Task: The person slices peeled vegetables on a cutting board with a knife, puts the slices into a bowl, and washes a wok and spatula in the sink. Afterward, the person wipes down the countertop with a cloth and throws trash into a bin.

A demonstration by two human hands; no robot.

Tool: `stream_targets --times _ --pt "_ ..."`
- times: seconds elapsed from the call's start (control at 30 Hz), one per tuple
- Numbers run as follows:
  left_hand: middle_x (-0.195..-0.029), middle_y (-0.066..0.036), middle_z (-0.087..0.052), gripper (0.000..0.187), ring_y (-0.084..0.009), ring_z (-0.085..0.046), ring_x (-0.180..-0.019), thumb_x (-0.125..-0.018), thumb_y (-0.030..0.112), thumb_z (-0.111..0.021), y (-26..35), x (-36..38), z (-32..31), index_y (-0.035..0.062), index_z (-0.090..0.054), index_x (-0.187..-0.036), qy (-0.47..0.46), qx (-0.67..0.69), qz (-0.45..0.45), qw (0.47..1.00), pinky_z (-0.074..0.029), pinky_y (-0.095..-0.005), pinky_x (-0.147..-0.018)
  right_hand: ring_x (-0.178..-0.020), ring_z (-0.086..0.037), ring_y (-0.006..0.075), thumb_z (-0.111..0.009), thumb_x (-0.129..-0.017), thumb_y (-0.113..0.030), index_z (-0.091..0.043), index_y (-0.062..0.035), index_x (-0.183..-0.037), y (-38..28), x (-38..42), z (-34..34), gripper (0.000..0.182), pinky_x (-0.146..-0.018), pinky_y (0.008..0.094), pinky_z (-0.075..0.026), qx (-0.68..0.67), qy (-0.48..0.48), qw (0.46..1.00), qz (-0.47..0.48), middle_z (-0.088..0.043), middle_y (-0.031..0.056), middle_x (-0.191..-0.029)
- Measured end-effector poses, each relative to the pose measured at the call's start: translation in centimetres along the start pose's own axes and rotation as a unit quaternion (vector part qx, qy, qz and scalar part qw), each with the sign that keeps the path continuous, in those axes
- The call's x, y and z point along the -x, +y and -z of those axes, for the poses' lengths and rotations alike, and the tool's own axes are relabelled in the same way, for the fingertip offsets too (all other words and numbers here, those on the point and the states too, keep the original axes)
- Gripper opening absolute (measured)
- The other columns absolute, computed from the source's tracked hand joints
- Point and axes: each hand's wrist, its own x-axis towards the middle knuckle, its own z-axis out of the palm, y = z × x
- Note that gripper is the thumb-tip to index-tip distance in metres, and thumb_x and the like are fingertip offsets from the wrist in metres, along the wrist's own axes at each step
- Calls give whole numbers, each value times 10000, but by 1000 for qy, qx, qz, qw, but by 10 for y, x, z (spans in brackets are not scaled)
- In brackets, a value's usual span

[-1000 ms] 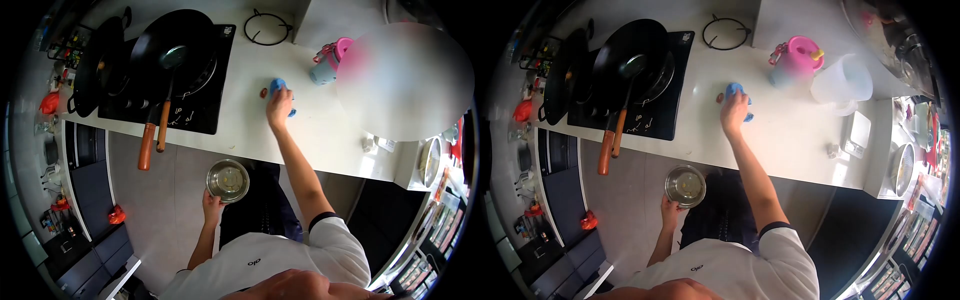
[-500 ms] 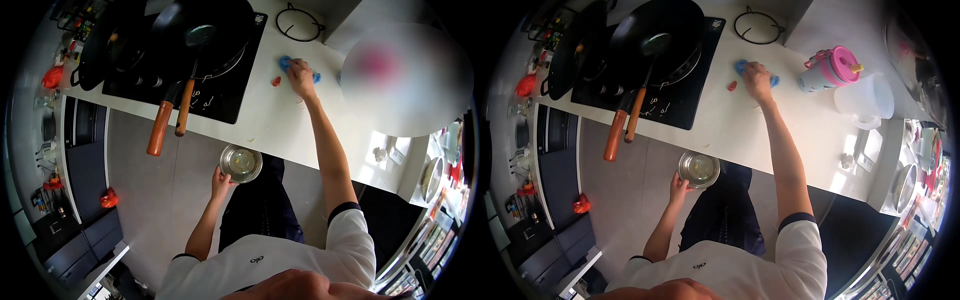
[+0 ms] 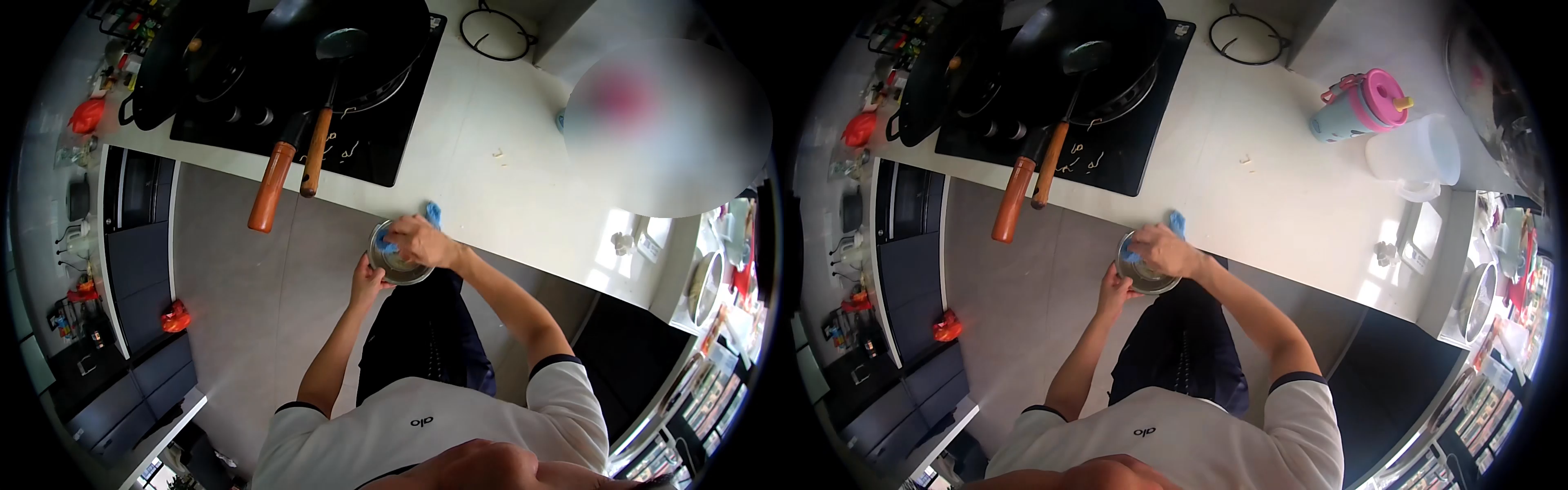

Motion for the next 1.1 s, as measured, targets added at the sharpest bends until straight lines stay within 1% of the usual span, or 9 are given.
stream_targets --times 0.07,0.17,0.27,0.3,0.5,0.7,0.8,0.97,1.1 --pt "-1118 -109 -570 462 -233 -668 -916 -868 -42 -443 1 0 0 69 -397 -1315 6 -13 -4 1000 -623 -416 -740 -1071 -546 311 -627 -760 29 -640 9 -1091 -7 8 -1 332 -908 425 -443 -41 52 998 -2 -589 143 -1097" --pt "-1133 -112 -564 466 -239 -667 -927 -867 -45 -441 -4 2 1 65 -395 -1318 -7 -24 -4 1000 -624 -417 -741 -908 -591 339 -573 -848 9 -585 11 -1089 -7 17 59 241 -774 392 -491 -178 211 938 -208 -580 184 -1040" --pt "-1145 -120 -560 466 -246 -666 -936 -865 -51 -438 -5 4 2 58 -393 -1316 -16 -29 2 999 -624 -422 -745 -795 -601 256 -617 -864 -42 -604 -4 -1053 56 49 137 193 -732 358 -492 -64 285 869 -401 -606 139 -931" --pt "-1149 -123 -559 465 -248 -666 -938 -865 -53 -437 -4 5 2 55 -393 -1315 -14 -28 5 999 -624 -424 -747 -836 -610 261 -632 -856 -50 -624 -20 -1059 101 67 150 206 -766 356 -491 -12 336 888 -314 -622 144 -991" --pt "-1177 -133 -548 469 -259 -661 -960 -868 -52 -428 0 10 -1 53 -386 -1323 -18 3 12 1000 -621 -439 -759 -975 -554 349 -513 -909 -76 -639 -44 -1105 164 82 147 236 -850 432 -463 310 328 850 -271 -611 138 -1075" --pt "-1182 -131 -546 474 -250 -651 -980 -871 -52 -428 -3 4 2 53 -384 -1331 -7 -13 3 1000 -624 -423 -746 -956 -537 362 -537 -727 -2 -592 15 -1112 54 46 19 389 -857 454 -446 182 212 942 -185 -582 184 -1053" --pt "-1159 -123 -558 476 -234 -651 -973 -873 -52 -430 2 9 3 48 -386 -1336 -10 -15 0 1000 -629 -402 -727 -1031 -501 366 -529 -766 17 -593 38 -1136 -15 24 -37 376 -925 444 -424 64 140 974 -168 -559 180 -1091" --pt "-1136 -115 -568 469 -214 -652 -951 -880 -46 -429 12 15 12 34 -382 -1340 1 -22 -2 1000 -630 -369 -714 -974 -542 376 -533 -737 104 -608 19 -1105 -36 -10 -28 385 -869 412 -473 -88 221 960 -149 -579 190 -1034" --pt "-1147 -120 -561 468 -213 -645 -970 -888 -30 -430 11 9 15 37 -378 -1348 -21 -12 -1 1000 -629 -365 -726 -832 -548 120 -532 -913 -30 -615 -21 -1114 7 7 46 218 -779 281 -470 -223 284 855 -372 -595 23 -1007"
